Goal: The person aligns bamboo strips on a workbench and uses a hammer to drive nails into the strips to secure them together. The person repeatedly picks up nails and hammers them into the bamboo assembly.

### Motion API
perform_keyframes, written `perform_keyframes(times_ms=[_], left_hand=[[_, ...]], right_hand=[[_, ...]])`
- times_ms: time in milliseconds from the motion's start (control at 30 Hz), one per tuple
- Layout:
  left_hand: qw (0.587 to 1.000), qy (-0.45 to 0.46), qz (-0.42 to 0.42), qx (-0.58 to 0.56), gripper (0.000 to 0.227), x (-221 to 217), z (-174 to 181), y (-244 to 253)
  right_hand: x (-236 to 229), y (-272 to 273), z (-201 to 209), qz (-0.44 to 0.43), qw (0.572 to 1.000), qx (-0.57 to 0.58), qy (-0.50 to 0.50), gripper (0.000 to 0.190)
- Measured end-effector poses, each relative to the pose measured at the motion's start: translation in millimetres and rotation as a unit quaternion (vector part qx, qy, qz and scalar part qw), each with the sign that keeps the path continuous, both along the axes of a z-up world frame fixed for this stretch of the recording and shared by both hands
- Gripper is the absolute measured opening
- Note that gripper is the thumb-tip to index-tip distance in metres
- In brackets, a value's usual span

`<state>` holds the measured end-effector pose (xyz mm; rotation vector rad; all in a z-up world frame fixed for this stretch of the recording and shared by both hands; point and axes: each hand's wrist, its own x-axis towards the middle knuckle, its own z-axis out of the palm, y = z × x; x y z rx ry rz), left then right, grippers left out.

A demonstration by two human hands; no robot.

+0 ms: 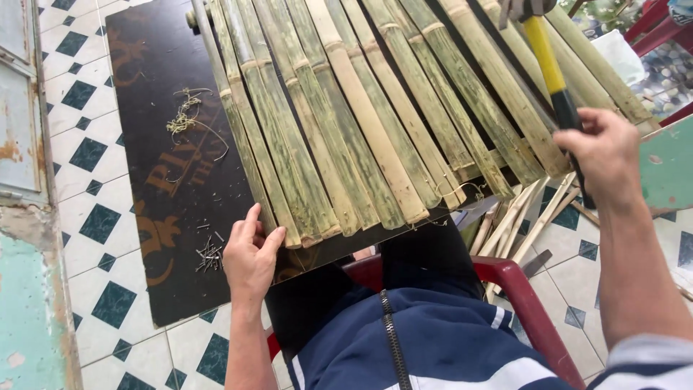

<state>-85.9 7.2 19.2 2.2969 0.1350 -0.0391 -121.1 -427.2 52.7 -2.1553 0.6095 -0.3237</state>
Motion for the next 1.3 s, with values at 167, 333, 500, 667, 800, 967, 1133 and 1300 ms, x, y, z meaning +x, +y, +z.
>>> perform_keyframes(times_ms=[167,333,500,667,800,967,1133,1300], left_hand=[[0.998,-0.026,-0.001,0.05,0.052,-1.0,2.2,-3.3],[0.956,-0.203,-0.054,0.206,0.045,-6.4,-0.5,-24.6],[0.92,-0.291,-0.18,0.189,0.042,-4.9,10.9,-73.9],[0.851,-0.329,-0.388,0.13,0.055,-5.3,10.3,-142.3],[0.817,-0.322,-0.451,0.159,0.06,-8.1,-4.2,-181.3],[0.811,-0.324,-0.423,0.243,0.078,-6.2,-25.6,-194.3],[0.805,-0.336,-0.409,0.267,0.075,-0.5,-24.3,-197.1],[0.804,-0.351,-0.396,0.272,0.073,1.1,-24.9,-197.7]], right_hand=[[-44.3,34.7,35.8,0.057,0.948,0.309,-0.048,0.048],[-65.4,60.5,47.7,0.022,0.927,0.374,-0.009,0.024],[-86.4,61.9,30.6,0.018,0.922,0.384,0.04,0.028],[-98.4,57.9,39.0,0.112,0.9,0.42,-0.028,0.047],[-99.2,67.2,51.5,0.063,0.907,0.414,0.052,0.031],[-96.0,63.4,43.7,0.11,0.927,0.346,0.095,0.037],[-90.4,68.7,50.7,0.108,0.943,0.298,0.104,0.036],[-90.5,68.1,40.1,0.104,0.934,0.319,0.124,0.036]])
